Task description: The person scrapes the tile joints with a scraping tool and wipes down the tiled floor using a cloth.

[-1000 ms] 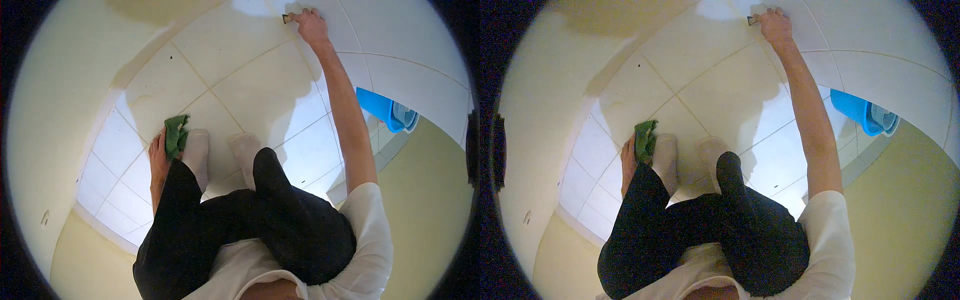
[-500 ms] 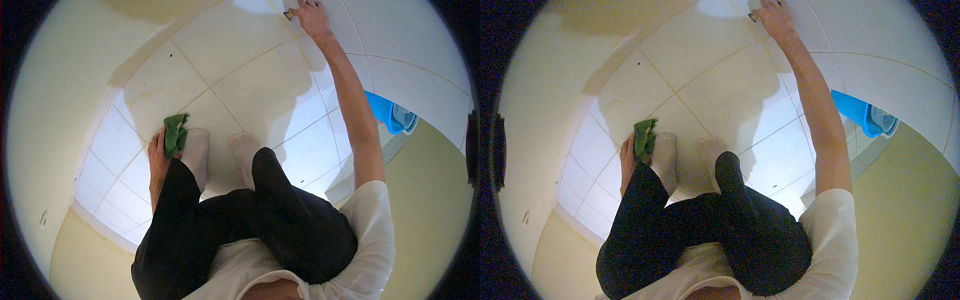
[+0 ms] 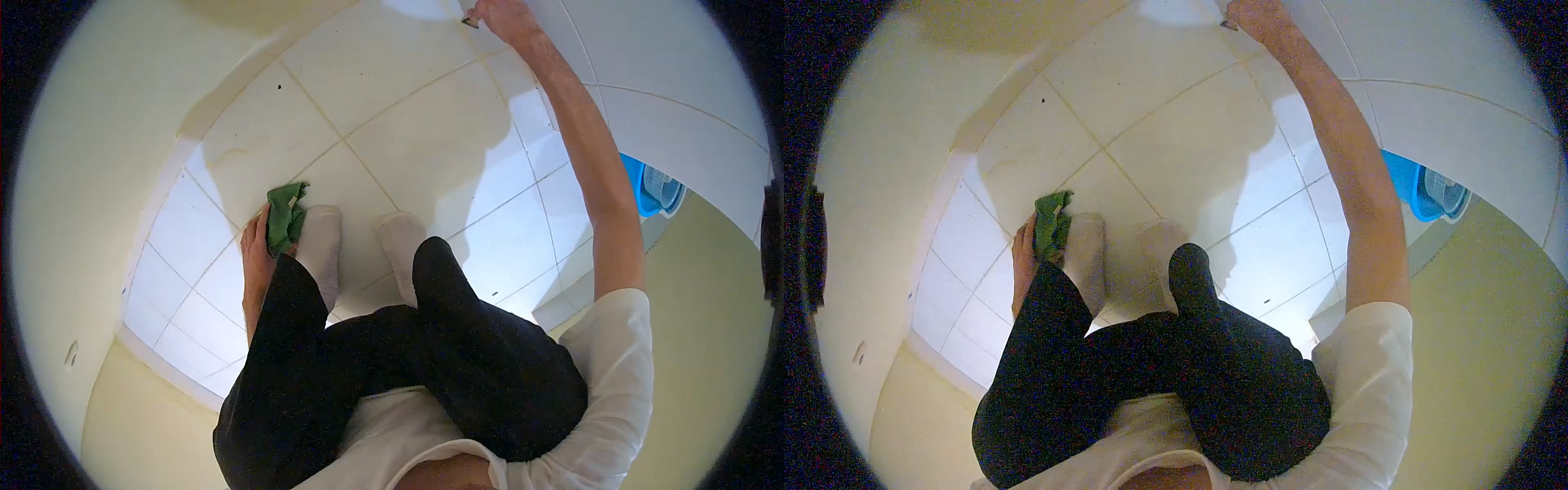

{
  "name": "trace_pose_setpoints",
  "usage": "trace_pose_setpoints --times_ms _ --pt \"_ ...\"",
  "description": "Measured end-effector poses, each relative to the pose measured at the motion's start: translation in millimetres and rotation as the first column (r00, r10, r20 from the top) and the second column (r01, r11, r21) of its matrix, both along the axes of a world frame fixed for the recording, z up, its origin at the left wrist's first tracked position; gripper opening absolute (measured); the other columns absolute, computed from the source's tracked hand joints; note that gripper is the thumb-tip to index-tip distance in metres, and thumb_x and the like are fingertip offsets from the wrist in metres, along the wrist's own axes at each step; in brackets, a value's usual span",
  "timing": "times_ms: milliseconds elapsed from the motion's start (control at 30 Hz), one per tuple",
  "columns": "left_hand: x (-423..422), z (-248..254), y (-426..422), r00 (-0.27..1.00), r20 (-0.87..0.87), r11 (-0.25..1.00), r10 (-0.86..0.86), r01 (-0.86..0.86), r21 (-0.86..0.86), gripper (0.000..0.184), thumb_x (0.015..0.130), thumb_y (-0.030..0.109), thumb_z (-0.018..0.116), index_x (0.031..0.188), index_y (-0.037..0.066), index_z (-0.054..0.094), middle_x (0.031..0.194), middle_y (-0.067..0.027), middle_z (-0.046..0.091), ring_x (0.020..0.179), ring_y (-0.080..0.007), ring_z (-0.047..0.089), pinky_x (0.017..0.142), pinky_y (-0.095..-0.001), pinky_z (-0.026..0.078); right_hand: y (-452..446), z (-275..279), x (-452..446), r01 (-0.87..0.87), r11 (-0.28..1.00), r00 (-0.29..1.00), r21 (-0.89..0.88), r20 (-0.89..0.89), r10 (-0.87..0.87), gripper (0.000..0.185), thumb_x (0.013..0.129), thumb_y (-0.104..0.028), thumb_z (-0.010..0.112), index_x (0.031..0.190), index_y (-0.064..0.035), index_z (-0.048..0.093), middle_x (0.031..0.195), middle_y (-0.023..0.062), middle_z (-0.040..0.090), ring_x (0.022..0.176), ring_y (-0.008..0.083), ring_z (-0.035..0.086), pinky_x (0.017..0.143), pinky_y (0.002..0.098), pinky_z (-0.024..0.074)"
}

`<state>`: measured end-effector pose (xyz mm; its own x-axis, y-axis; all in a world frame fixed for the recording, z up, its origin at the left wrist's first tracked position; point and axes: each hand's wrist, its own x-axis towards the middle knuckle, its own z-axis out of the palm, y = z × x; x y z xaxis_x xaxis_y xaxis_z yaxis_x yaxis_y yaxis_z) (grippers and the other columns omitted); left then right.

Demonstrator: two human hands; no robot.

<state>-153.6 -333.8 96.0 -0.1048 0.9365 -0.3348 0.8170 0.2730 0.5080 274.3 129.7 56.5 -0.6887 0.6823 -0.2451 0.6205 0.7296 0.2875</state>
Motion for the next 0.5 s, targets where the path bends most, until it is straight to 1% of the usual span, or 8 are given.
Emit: trace_pose_setpoints --times_ms 67,167,267,300,367,400,467,500 --pt "2 3 2 1.000 0.019 1.000 0.010 -0.010 0.008 0.093 0.067 0.022 0.088 0.149 0.012 0.043 0.132 -0.0168 0.056 0.122 -0.0389 0.053 0.103 -0.0472 0.043 -13 12 -7 0.007 0.997 0.990 0.083 0.140 -0.018 0.024 0.094 -0.028 0.057 0.092 -0.0178 0.078 0.107 0.0080 0.069 0.117 0.0270 0.057 0.103 0.0439 0.0424" --pt "-1 0 -1 1.000 0.003 1.000 0.006 -0.006 -0.013 0.092 0.068 0.021 0.087 0.148 0.011 0.044 0.130 -0.0170 0.057 0.121 -0.0384 0.054 0.105 -0.0475 0.041 -21 2 9 -0.007 1.000 1.000 -0.028 0.030 0.007 0.024 0.093 -0.025 0.055 0.087 -0.0171 0.077 0.108 0.0083 0.068 0.119 0.0239 0.056 0.104 0.0432 0.0416" --pt "-3 2 0 1.000 -0.009 0.995 0.013 -0.013 -0.100 0.086 0.072 0.021 0.084 0.148 0.011 0.045 0.128 -0.0164 0.058 0.120 -0.0365 0.055 0.106 -0.0481 0.039 -43 21 13 0.004 0.990 1.000 0.140 -0.017 -0.001 0.018 0.090 -0.023 0.059 0.089 -0.0139 0.074 0.100 0.0118 0.070 0.107 0.0285 0.063 0.095 0.0444 0.0486" --pt "-6 0 -1 1.000 -0.007 0.995 -0.015 0.014 -0.101 0.083 0.075 0.021 0.081 0.148 0.011 0.044 0.128 -0.0160 0.058 0.120 -0.0357 0.055 0.108 -0.0481 0.038 -45 19 19 -0.016 0.992 1.000 0.123 -0.005 0.017 0.019 0.089 -0.016 0.058 0.099 -0.0191 0.074 0.101 0.0107 0.068 0.107 0.0283 0.062 0.092 0.0453 0.0503" --pt "-17 -1 -5 0.997 -0.022 0.992 -0.068 0.065 -0.110 0.077 0.080 0.020 0.077 0.149 0.011 0.044 0.127 -0.0151 0.059 0.120 -0.0341 0.055 0.112 -0.0483 0.035 -51 9 33 -0.056 0.995 0.998 0.087 -0.002 0.057 0.044 0.086 -0.003 0.055 0.117 -0.0295 0.072 0.104 0.0084 0.064 0.107 0.0277 0.061 0.085 0.0472 0.0538" --pt "-23 2 -6 0.988 -0.087 0.986 -0.125 0.114 -0.120 0.074 0.082 0.019 0.074 0.149 0.011 0.043 0.128 -0.0147 0.059 0.121 -0.0339 0.055 0.114 -0.0487 0.033 -58 13 29 0.048 0.995 0.998 0.087 -0.042 -0.044 0.044 0.087 -0.003 0.055 0.118 -0.0288 0.072 0.103 0.0079 0.064 0.106 0.0274 0.061 0.084 0.0465 0.0544" --pt "-29 7 -4 0.949 -0.210 0.966 -0.237 0.207 -0.154 0.069 0.087 0.017 0.069 0.150 0.011 0.042 0.130 -0.0138 0.059 0.123 -0.0334 0.054 0.117 -0.0496 0.028 -91 38 22 0.250 0.966 0.963 0.070 -0.118 -0.241 0.043 0.088 -0.003 0.055 0.118 -0.0275 0.072 0.100 0.0071 0.064 0.103 0.0268 0.062 0.082 0.0450 0.0555" --pt "-30 11 -3 0.954 -0.225 0.979 -0.196 0.177 -0.102 0.068 0.088 0.016 0.068 0.150 0.011 0.042 0.132 -0.0134 0.058 0.124 -0.0339 0.053 0.119 -0.0505 0.026 -107 41 25 0.303 0.952 0.937 0.047 -0.194 -0.289 0.042 0.088 -0.003 0.055 0.119 -0.0271 0.072 0.098 0.0068 0.064 0.101 0.0268 0.063 0.080 0.0443 0.0558"
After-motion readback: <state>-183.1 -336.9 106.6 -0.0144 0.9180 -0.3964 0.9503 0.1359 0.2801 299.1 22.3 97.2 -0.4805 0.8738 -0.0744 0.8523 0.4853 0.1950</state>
